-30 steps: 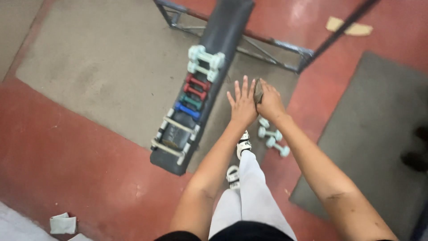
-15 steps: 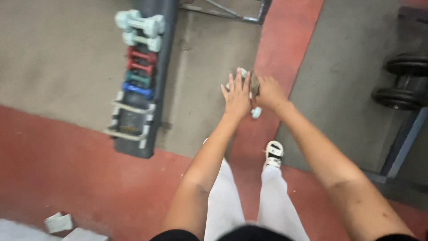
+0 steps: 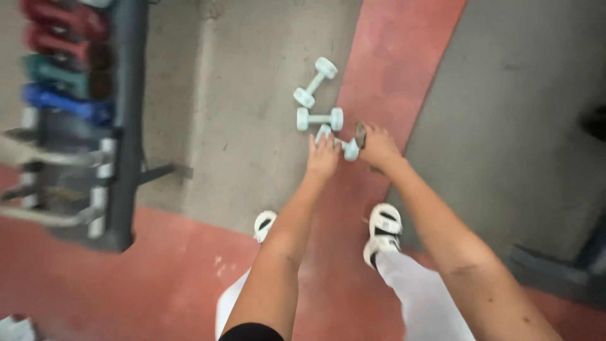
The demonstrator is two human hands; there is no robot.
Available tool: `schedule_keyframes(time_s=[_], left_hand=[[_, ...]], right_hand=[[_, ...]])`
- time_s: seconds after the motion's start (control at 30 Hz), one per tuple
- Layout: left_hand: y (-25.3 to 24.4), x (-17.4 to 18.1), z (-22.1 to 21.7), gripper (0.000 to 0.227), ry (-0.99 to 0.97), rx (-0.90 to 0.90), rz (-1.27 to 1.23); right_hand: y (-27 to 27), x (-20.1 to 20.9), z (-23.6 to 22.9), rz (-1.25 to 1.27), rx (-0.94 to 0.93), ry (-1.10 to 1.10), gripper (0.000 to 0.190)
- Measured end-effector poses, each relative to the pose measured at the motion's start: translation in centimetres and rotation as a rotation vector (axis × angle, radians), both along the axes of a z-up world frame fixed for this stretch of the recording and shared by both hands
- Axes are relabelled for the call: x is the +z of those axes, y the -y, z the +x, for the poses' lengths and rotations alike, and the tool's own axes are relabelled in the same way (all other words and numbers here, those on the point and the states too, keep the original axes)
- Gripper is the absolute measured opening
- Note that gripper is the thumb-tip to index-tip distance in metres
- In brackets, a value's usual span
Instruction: Cleaning various small dumbbells with a cloth in a gym environment.
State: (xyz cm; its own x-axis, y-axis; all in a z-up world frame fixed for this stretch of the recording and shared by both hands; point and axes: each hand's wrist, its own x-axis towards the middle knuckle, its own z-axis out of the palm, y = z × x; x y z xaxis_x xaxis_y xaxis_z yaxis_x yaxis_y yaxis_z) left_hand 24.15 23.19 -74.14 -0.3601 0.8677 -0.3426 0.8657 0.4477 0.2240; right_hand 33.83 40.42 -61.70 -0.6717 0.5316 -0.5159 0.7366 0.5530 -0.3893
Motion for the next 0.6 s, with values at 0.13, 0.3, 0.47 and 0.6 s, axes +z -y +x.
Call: schedule_keyframes(time_s=[0.13, 0.3, 0.47, 0.6], left_hand=[[-1.7, -13.3, 0.5, 0.043, -0.05, -0.21, -0.032], [-3.9, -19.7, 0.9, 0.044, -0.04, -0.349, -0.134], [-4.5, -18.9, 0.9, 0.035, -0.101, -0.359, -0.25], [-3.6, -11.9, 0.6, 0.031, -0.04, -0.177, -0.212]], right_hand=[[0.7, -8.5, -1.0, -0.05, -0.027, 0.011, 0.08], [0.8, -17.1, -1.4, 0.013, -0.055, -0.096, 0.084], [1.2, -14.4, -2.4, -0.061, -0.079, -0.082, 0.083], [1.6, -7.8, -2.9, -0.038, -0.08, -0.061, 0.081]])
